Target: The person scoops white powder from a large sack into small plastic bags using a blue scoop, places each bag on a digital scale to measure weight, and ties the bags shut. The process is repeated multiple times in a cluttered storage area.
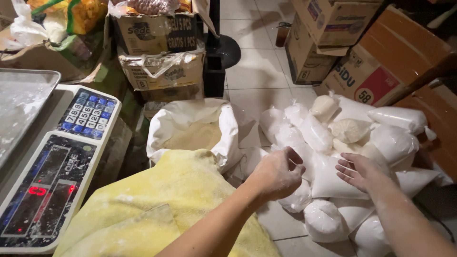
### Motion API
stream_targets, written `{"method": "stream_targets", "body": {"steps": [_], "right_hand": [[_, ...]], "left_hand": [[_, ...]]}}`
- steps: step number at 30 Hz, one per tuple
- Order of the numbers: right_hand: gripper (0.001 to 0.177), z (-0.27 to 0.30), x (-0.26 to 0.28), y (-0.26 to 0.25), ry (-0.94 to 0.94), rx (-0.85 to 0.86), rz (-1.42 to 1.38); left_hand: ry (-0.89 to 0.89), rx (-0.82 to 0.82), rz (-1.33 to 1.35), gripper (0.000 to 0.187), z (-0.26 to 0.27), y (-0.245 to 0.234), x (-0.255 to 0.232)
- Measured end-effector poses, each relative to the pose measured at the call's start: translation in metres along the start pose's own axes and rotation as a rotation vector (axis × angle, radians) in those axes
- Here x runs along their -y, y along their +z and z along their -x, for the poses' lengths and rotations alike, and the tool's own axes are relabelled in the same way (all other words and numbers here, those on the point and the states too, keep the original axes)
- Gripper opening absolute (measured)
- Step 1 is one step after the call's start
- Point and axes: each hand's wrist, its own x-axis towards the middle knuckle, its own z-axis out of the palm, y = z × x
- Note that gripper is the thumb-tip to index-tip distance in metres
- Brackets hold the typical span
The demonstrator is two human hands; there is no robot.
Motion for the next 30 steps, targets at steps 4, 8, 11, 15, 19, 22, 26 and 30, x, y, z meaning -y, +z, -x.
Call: {"method": "stream_targets", "body": {"steps": [4, 8, 11, 15, 19, 22, 26, 30], "right_hand": [[0.028, 0.017, 0.011, 0.009, -0.031, -0.002, 0.016], [0.027, 0.035, 0.013, 0.025, -0.048, 0.01, 0.028], [0.028, 0.048, 0.013, 0.038, -0.064, 0.039, 0.043], [0.028, 0.064, 0.014, 0.056, -0.098, 0.084, 0.095], [0.027, 0.075, 0.013, 0.075, -0.117, 0.096, 0.14], [0.026, 0.082, 0.011, 0.093, -0.122, 0.169, 0.131], [0.025, 0.091, 0.002, 0.125, -0.11, 0.211, 0.13], [0.025, 0.107, -0.001, 0.162, -0.134, 0.288, 0.183]], "left_hand": [[-0.006, -0.053, 0.035, 0.032, 0.001, -0.006, 0.003], [-0.02, -0.084, 0.06, 0.031, 0.001, -0.009, 0.008], [0.011, -0.116, 0.084, 0.029, 0.003, -0.014, 0.015], [0.023, -0.187, 0.129, 0.027, 0.011, -0.025, 0.026], [-0.021, -0.28, 0.12, 0.029, 0.025, -0.042, 0.039], [-0.127, -0.359, 0.033, 0.047, 0.041, -0.058, 0.052], [-0.211, -0.436, 0.043, 0.067, 0.062, -0.074, 0.071], [-0.116, -0.562, -0.008, 0.057, 0.081, -0.088, 0.086]]}}
